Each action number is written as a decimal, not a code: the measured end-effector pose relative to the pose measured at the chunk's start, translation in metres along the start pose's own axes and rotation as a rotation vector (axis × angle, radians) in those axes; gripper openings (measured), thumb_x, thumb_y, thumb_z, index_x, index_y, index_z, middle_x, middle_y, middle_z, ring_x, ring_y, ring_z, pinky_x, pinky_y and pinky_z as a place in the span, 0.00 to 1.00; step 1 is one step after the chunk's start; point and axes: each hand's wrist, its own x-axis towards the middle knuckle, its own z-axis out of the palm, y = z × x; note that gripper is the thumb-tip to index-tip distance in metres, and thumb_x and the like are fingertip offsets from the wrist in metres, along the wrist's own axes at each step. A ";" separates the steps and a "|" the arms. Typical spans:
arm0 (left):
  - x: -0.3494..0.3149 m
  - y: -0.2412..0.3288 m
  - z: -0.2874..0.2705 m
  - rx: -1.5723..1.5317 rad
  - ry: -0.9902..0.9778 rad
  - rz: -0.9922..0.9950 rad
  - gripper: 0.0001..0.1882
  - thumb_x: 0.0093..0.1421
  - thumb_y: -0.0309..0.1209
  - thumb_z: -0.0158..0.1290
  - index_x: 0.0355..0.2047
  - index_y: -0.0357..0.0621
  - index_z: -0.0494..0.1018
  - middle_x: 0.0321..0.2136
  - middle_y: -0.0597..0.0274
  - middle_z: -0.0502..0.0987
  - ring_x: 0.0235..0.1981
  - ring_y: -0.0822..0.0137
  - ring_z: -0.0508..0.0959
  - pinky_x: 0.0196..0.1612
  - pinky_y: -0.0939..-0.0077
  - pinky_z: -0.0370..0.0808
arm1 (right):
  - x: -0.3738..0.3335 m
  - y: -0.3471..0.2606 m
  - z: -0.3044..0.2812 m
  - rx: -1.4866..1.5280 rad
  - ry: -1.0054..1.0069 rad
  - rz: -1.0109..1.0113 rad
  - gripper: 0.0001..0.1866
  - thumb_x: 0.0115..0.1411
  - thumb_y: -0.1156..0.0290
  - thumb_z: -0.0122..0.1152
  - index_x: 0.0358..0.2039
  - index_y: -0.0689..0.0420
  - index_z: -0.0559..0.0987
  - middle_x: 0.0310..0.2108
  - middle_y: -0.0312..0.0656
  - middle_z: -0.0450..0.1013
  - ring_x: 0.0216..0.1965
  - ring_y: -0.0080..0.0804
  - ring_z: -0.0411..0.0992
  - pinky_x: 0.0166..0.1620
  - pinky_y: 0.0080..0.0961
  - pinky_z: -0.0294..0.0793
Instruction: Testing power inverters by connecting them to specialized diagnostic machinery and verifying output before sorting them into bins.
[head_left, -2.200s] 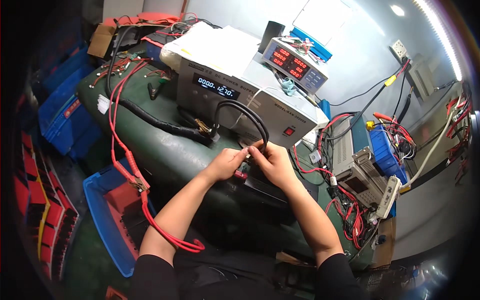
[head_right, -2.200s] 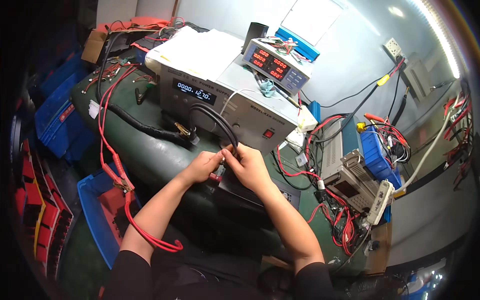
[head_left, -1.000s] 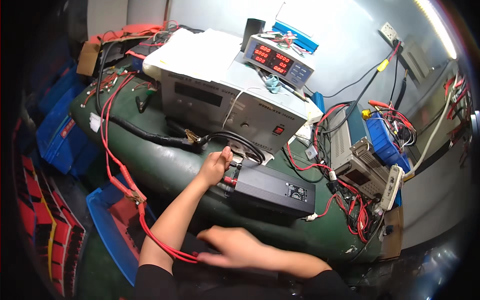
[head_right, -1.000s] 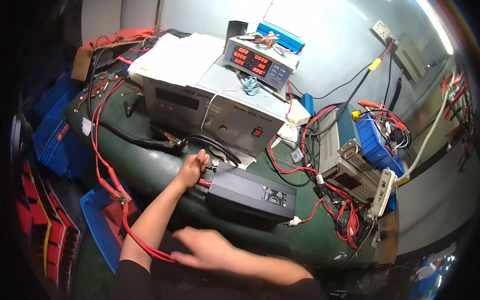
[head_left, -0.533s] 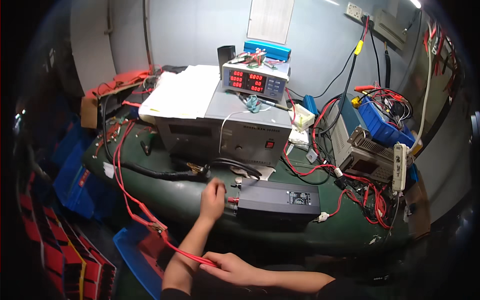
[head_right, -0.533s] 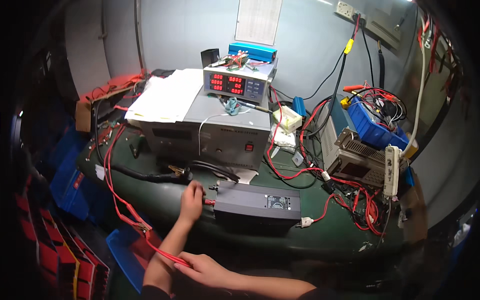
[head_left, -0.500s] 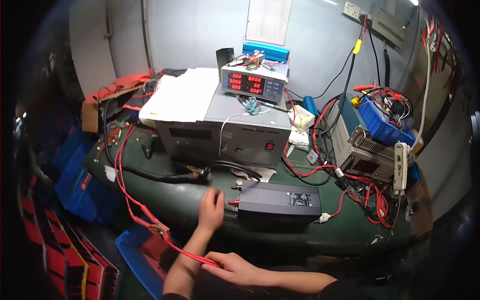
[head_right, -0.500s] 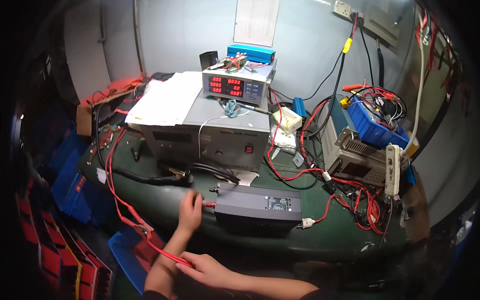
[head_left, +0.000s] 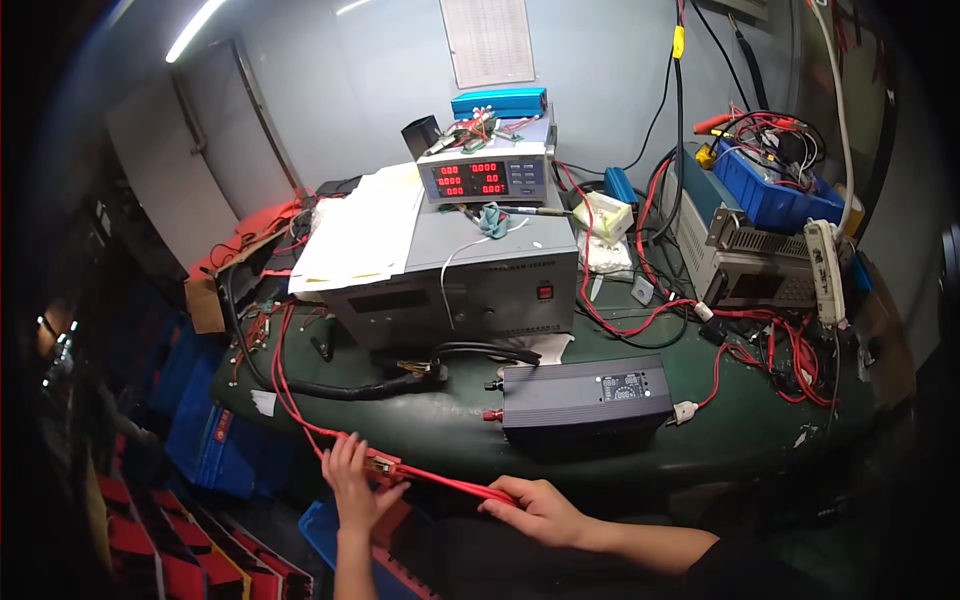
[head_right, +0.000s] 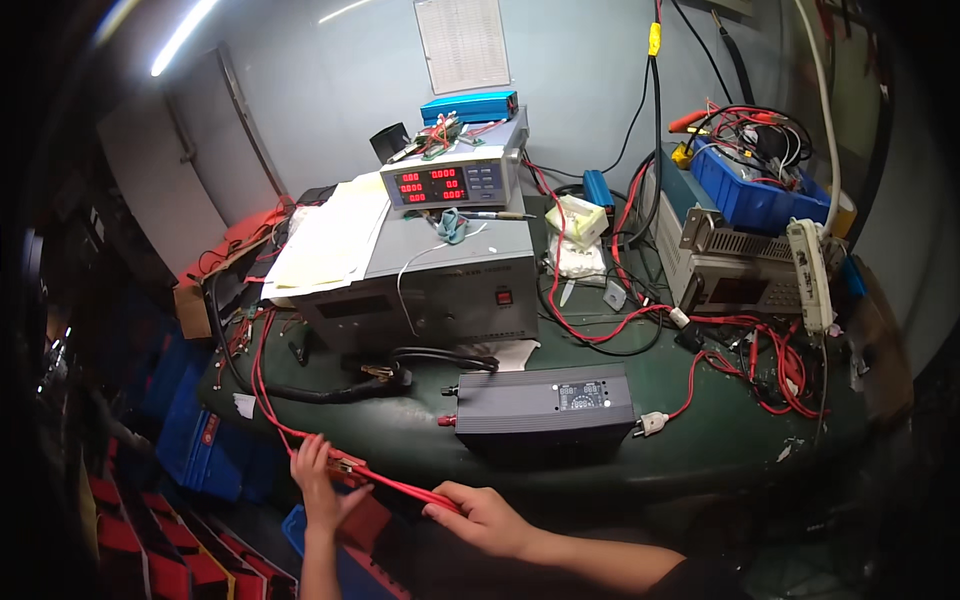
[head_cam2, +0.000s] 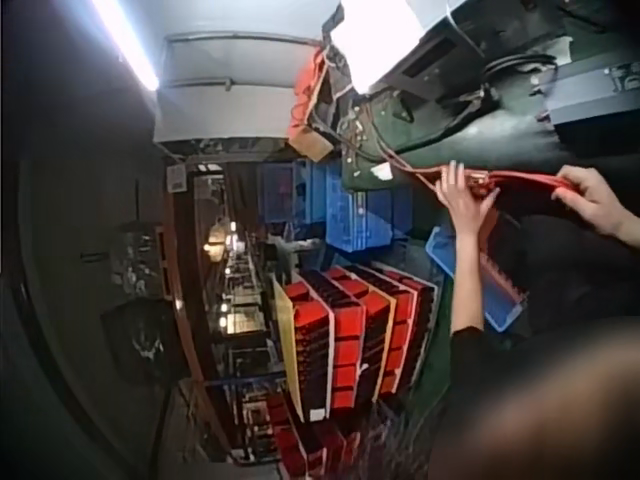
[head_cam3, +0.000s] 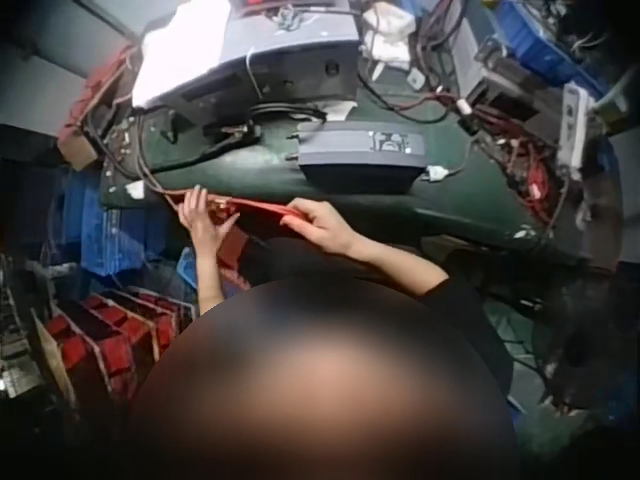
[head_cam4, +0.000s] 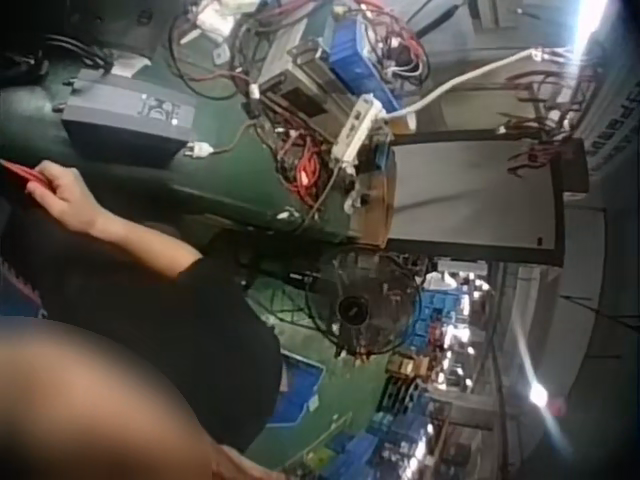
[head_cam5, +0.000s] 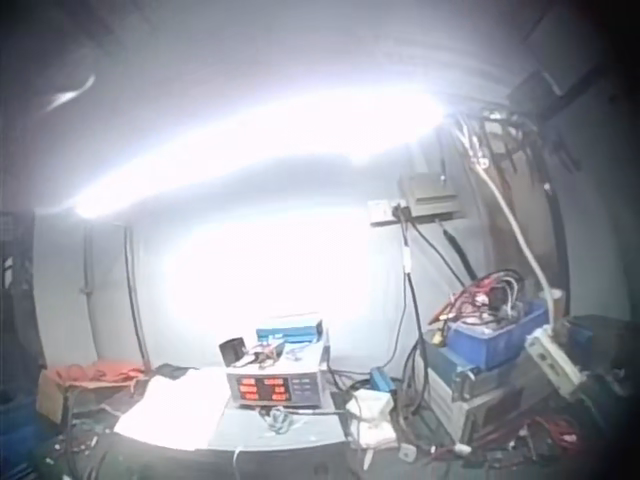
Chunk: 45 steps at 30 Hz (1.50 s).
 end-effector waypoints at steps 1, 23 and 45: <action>0.016 -0.009 0.002 -0.017 -0.091 0.075 0.61 0.40 0.50 0.78 0.69 0.48 0.56 0.66 0.46 0.65 0.66 0.42 0.66 0.70 0.40 0.56 | -0.002 -0.002 -0.002 -0.024 -0.012 0.008 0.12 0.73 0.65 0.60 0.45 0.62 0.80 0.25 0.30 0.69 0.27 0.13 0.63 0.31 0.19 0.64; 0.100 -0.033 0.050 -0.202 -0.363 0.098 0.41 0.36 0.43 0.75 0.53 0.46 0.76 0.52 0.55 0.73 0.55 0.48 0.72 0.58 0.53 0.70 | -0.020 -0.001 -0.037 -0.143 0.079 0.116 0.11 0.70 0.65 0.62 0.44 0.60 0.79 0.25 0.40 0.77 0.25 0.28 0.75 0.31 0.25 0.71; 0.109 -0.061 0.074 -0.066 -0.172 0.188 0.26 0.62 0.49 0.51 0.50 0.41 0.75 0.50 0.52 0.76 0.56 0.47 0.73 0.64 0.49 0.62 | -0.062 0.073 -0.049 -0.469 -0.029 0.045 0.37 0.72 0.56 0.54 0.74 0.61 0.57 0.68 0.58 0.64 0.68 0.53 0.64 0.69 0.38 0.65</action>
